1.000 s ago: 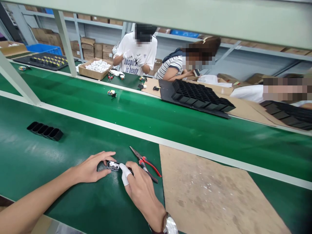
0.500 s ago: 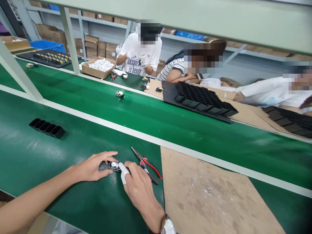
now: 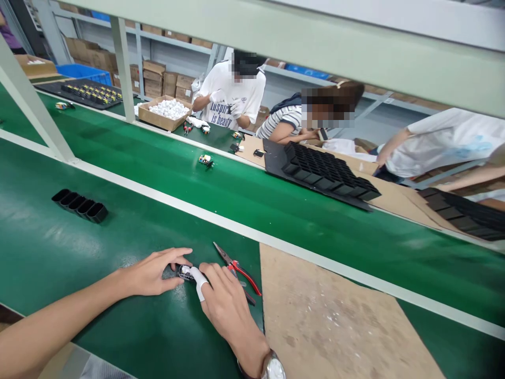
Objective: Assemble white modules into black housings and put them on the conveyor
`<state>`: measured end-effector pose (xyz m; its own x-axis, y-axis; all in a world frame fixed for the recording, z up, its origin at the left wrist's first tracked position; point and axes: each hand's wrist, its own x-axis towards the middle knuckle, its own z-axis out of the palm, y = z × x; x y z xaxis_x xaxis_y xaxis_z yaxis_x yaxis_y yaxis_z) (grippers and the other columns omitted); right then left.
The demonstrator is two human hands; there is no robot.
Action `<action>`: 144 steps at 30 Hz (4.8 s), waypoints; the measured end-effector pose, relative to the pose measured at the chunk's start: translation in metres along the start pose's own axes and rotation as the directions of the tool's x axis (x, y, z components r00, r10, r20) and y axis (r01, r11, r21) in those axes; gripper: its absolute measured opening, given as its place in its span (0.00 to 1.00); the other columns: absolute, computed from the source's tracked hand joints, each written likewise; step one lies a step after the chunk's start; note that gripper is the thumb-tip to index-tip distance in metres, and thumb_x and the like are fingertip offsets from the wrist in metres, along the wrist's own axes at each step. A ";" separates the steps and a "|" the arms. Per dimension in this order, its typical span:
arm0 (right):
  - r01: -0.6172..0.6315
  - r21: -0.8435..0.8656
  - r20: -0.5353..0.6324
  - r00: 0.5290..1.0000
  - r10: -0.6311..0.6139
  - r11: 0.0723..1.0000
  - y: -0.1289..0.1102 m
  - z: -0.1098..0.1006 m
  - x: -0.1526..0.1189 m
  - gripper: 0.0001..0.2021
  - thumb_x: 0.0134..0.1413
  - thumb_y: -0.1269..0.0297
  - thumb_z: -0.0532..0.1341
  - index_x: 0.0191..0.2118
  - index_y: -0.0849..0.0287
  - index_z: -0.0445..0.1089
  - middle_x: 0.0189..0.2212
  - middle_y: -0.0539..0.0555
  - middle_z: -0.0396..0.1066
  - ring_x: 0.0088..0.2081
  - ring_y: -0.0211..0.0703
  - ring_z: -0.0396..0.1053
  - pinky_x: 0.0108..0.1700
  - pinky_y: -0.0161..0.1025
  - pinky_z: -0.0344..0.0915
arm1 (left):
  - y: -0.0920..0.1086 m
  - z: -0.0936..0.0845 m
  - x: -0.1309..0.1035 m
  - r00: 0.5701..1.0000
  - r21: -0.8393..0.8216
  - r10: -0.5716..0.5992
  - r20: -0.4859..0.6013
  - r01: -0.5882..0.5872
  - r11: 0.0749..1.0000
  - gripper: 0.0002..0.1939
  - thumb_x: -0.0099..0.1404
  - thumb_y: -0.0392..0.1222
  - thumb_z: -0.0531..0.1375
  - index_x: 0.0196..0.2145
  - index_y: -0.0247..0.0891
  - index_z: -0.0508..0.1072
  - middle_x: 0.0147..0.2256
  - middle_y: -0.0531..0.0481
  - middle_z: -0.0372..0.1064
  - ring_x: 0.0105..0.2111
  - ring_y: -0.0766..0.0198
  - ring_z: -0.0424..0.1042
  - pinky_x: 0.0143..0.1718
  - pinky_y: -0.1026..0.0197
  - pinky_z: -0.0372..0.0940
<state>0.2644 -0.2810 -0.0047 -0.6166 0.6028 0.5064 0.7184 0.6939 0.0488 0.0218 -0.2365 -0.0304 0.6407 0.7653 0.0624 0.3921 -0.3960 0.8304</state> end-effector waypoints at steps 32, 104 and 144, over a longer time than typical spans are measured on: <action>-0.070 -0.014 -0.040 0.997 0.069 0.997 -0.001 0.002 -0.007 0.12 0.63 0.81 0.53 0.36 0.59 0.70 0.41 0.60 0.72 0.35 0.47 0.65 0.35 0.45 0.60 | 0.002 -0.002 0.000 0.998 -0.021 -0.049 0.037 0.050 0.999 0.38 0.68 0.38 0.64 0.72 0.50 0.57 0.59 0.51 0.77 0.57 0.55 0.76 0.59 0.54 0.70; -0.237 0.419 0.034 0.969 0.246 0.876 0.007 0.009 -0.019 0.14 0.72 0.67 0.60 0.59 0.57 0.64 0.50 0.60 0.76 0.49 0.52 0.74 0.51 0.52 0.73 | 0.004 -0.003 -0.002 0.977 0.045 0.212 0.033 -0.214 0.976 0.12 0.75 0.34 0.58 0.54 0.43 0.71 0.52 0.44 0.75 0.51 0.55 0.75 0.54 0.53 0.71; -0.245 -0.097 0.016 0.969 0.248 0.965 0.001 0.048 -0.037 0.16 0.53 0.75 0.68 0.49 0.65 0.74 0.51 0.64 0.75 0.52 0.57 0.71 0.56 0.50 0.69 | -0.054 -0.087 0.180 0.705 0.190 -0.081 -0.705 0.298 0.936 0.25 0.63 0.42 0.67 0.55 0.35 0.68 0.39 0.43 0.77 0.38 0.52 0.80 0.46 0.47 0.77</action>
<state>0.2725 -0.2840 -0.0654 -0.4242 0.7623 0.4889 0.8755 0.4833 0.0061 0.0589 -0.0330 -0.0161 -0.0453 0.9292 0.3669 0.6830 -0.2392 0.6901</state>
